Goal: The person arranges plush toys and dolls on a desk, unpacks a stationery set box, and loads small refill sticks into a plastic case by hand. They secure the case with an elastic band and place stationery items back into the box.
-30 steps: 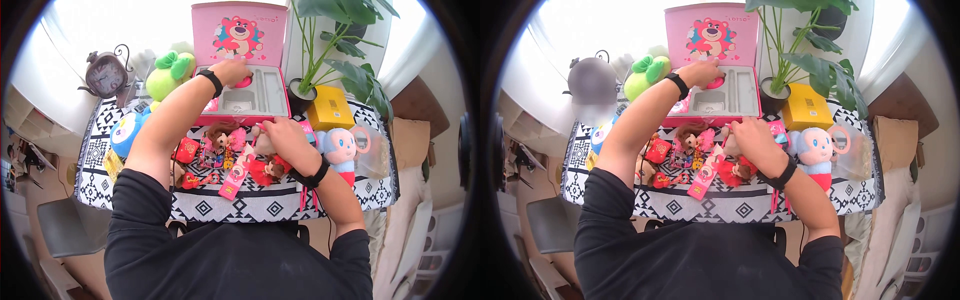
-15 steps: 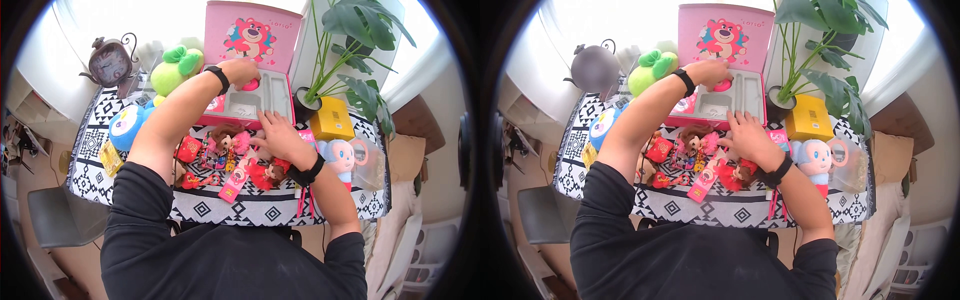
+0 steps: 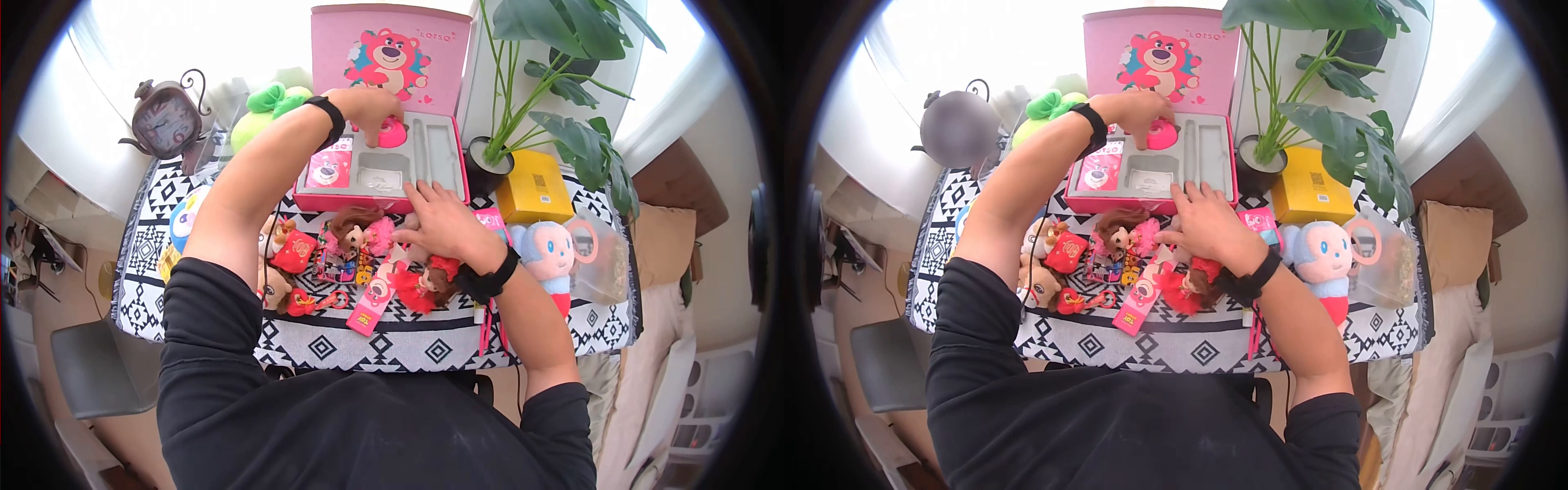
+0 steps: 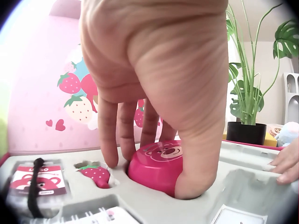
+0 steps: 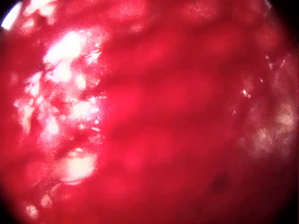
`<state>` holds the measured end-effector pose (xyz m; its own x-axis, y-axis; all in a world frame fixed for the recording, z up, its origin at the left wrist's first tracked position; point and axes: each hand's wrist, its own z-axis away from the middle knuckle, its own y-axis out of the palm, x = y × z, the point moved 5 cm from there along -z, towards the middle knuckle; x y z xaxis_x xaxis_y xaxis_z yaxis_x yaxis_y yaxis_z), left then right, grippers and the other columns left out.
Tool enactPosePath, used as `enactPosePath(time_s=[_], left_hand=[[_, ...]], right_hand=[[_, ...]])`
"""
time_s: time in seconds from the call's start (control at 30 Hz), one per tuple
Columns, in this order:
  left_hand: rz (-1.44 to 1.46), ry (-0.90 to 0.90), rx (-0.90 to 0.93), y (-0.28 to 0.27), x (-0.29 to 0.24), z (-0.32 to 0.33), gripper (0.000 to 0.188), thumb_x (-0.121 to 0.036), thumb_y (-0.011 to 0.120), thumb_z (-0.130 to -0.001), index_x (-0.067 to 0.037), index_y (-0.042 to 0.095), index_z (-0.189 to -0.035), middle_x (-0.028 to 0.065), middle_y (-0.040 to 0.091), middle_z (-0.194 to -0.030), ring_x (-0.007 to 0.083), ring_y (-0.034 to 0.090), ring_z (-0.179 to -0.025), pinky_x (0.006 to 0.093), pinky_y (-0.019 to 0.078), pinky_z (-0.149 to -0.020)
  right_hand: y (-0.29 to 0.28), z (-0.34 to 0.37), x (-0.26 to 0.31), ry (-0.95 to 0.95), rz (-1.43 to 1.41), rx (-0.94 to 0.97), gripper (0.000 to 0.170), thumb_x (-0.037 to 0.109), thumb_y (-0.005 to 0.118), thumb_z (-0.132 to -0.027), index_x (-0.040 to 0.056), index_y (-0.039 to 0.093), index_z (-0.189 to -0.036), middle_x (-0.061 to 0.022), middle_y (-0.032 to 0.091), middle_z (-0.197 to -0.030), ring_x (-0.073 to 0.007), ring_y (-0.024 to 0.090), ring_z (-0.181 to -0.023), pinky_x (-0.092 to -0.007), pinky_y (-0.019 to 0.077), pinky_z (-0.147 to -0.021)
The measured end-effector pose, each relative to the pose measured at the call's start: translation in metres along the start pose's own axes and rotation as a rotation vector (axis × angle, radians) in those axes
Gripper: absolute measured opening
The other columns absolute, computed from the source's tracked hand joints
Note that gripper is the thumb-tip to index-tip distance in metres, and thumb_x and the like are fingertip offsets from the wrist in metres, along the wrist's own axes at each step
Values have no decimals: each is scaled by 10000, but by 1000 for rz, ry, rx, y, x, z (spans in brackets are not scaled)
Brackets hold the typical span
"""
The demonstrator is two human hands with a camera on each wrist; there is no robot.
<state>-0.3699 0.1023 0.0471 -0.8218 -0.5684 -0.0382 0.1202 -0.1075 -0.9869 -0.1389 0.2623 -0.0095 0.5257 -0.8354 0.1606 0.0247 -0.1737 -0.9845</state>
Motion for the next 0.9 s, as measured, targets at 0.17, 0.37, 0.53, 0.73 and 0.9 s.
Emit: enactPosePath(time_s=[0.17,0.37,0.53,0.73,0.9], left_hand=[[46,30,8,-6,1,-4,843,-227,1028,-647,-83,833,-1454,154,851,-1302,347,809,-1194,465,666,-994],[77,-35,136,-22,-4,-9,853,-216,1047,-652,-39,810,-1452,163,819,-1367,352,793,-1164,461,669,-950],[-95,22,175,-5,-14,-9,847,-220,1020,-687,-174,807,-1506,121,796,-1318,355,785,-1227,532,661,-965],[-323,-69,170,-10,-40,0,887,-147,1022,-690,-264,792,-1539,91,670,-1545,406,745,-1359,637,654,-973],[-346,-29,199,-3,-37,-11,946,-164,1015,-639,-219,785,-1555,120,674,-1451,381,750,-1294,589,654,-932]], right_hand=[[-3,0,1,-25,13,-34,1096,717,841,-987,-77,529,-1675,-338,655,-1556,-548,646,-1440,-625,540,-1198],[-2,0,0,4,-7,40,1115,711,834,-996,-68,505,-1723,-359,629,-1640,-556,607,-1498,-604,496,-1276],[-1,-1,1,9,3,19,1116,711,848,-980,-72,522,-1706,-354,644,-1620,-538,618,-1483,-605,510,-1251],[-1,-2,1,11,2,23,1126,704,874,-956,-67,526,-1700,-346,647,-1614,-536,622,-1475,-606,512,-1247],[-1,0,1,18,4,14,1131,705,879,-949,-61,523,-1702,-343,653,-1606,-539,623,-1473,-607,512,-1248]])
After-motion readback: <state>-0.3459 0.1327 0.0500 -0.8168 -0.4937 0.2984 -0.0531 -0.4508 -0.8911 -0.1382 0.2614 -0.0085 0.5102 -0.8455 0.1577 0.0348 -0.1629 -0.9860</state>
